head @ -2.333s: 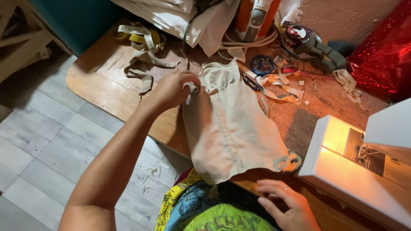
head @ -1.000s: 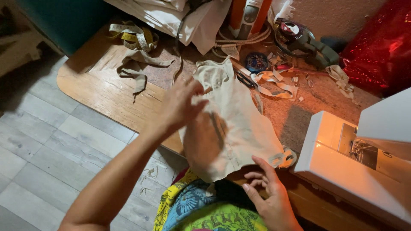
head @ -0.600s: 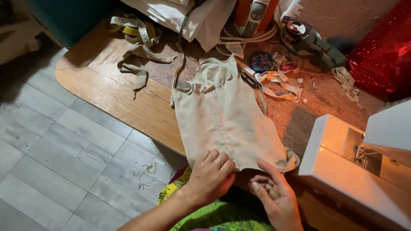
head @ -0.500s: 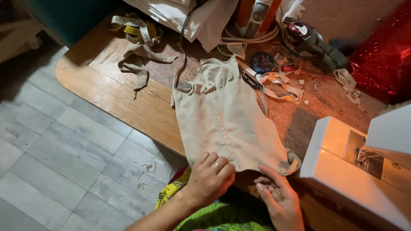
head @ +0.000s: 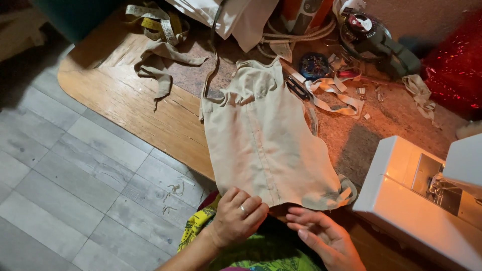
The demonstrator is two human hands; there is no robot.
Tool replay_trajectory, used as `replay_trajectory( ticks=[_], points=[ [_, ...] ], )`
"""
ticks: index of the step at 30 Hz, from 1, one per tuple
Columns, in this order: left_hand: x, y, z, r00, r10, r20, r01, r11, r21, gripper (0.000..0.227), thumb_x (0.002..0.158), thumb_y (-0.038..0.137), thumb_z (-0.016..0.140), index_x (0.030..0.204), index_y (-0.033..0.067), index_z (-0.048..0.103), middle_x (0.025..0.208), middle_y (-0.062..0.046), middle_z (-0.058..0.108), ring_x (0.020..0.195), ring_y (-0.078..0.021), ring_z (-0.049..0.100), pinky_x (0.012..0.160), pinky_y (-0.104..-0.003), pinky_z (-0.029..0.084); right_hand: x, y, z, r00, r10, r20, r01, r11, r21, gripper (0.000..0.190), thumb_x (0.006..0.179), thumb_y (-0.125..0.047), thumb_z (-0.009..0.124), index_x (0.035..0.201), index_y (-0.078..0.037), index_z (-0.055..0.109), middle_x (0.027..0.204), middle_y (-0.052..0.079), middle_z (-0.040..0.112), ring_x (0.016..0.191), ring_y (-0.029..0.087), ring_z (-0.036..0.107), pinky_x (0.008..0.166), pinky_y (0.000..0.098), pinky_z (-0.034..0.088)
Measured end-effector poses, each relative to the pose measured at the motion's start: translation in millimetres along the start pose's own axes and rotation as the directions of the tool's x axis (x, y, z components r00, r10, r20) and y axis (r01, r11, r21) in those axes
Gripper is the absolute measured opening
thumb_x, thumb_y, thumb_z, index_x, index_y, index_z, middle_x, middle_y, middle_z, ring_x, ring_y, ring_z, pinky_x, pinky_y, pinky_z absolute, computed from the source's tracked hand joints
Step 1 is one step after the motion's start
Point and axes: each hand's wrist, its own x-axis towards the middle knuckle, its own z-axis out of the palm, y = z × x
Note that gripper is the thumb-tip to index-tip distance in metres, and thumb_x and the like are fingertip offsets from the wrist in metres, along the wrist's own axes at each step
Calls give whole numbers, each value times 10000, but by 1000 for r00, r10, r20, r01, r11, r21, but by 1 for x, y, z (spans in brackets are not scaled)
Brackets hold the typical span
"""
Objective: Preparing fabric for sewing by pinning layers together and cutting along the edges with scissors.
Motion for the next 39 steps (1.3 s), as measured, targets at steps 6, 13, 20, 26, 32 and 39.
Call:
replay_trajectory(
  ticks=[6, 13, 20, 26, 32, 39],
  points=[
    [-5, 4, -3, 995, -97, -38, 98, 995, 16, 150, 983, 133, 570, 857, 80, 632, 852, -63, 565, 622, -236, 441, 559, -373, 344, 7, -22, 36, 982, 180, 62, -187, 969, 159, 538, 830, 7, 625, 1366, 44, 594, 1232, 311, 704, 1184, 417, 695, 1027, 497, 545],
    [-11, 21, -19, 993, -105, -45, 98, 985, -144, 249, 963, 159, 693, 775, 84, 548, 694, -37, 500, 541, -199, 428, 497, -326, 344, 17, -25, 46, 986, 135, 99, -133, 991, -26, 465, 875, -16, 613, 1339, 3, 649, 1092, 249, 806, 1127, 287, 746, 971, 338, 516],
    [-48, 43, 7, 606, -549, 576, 786, 304, -537, 365, 1006, 297, 662, 687, 121, 638, 575, 39, 609, 550, -23, 484, 490, -271, 384, 22, -7, 43, 985, 153, 83, -162, 981, 110, 408, 887, -34, 592, 1277, 66, 656, 1128, 330, 778, 1142, 352, 720, 911, 408, 539],
    [-33, 52, 15, 215, -326, 921, 381, -840, -386, 466, 969, 375, 583, 1219, -11, 657, 714, -139, 668, 419, -127, 447, 417, -233, 350, 20, 0, 41, 995, -66, 81, 55, 990, 129, 367, 898, -19, 599, 1218, 137, 689, 1128, 203, 673, 1060, 305, 691, 926, 382, 545],
    [-26, 55, 15, 410, -284, 867, 46, -943, -330, 473, 977, 345, 586, 1410, 155, 570, 730, -8, 573, 426, -88, 368, 445, -214, 309, 19, -2, 34, 989, -148, 29, 143, 979, 145, 355, 900, 40, 582, 1229, 134, 679, 1159, 192, 663, 1110, 296, 645, 905, 362, 502],
    [-5, 48, 0, 31, -517, 855, 32, -855, -518, 226, 945, 268, 648, 929, 42, 656, 479, -31, 484, 275, -86, 259, 317, -203, 221, 15, -2, 43, 981, -180, 69, 186, 978, -93, 323, 882, -56, 650, 1169, 46, 755, 1099, 126, 719, 1066, 238, 669, 916, 330, 487]
  ],
)
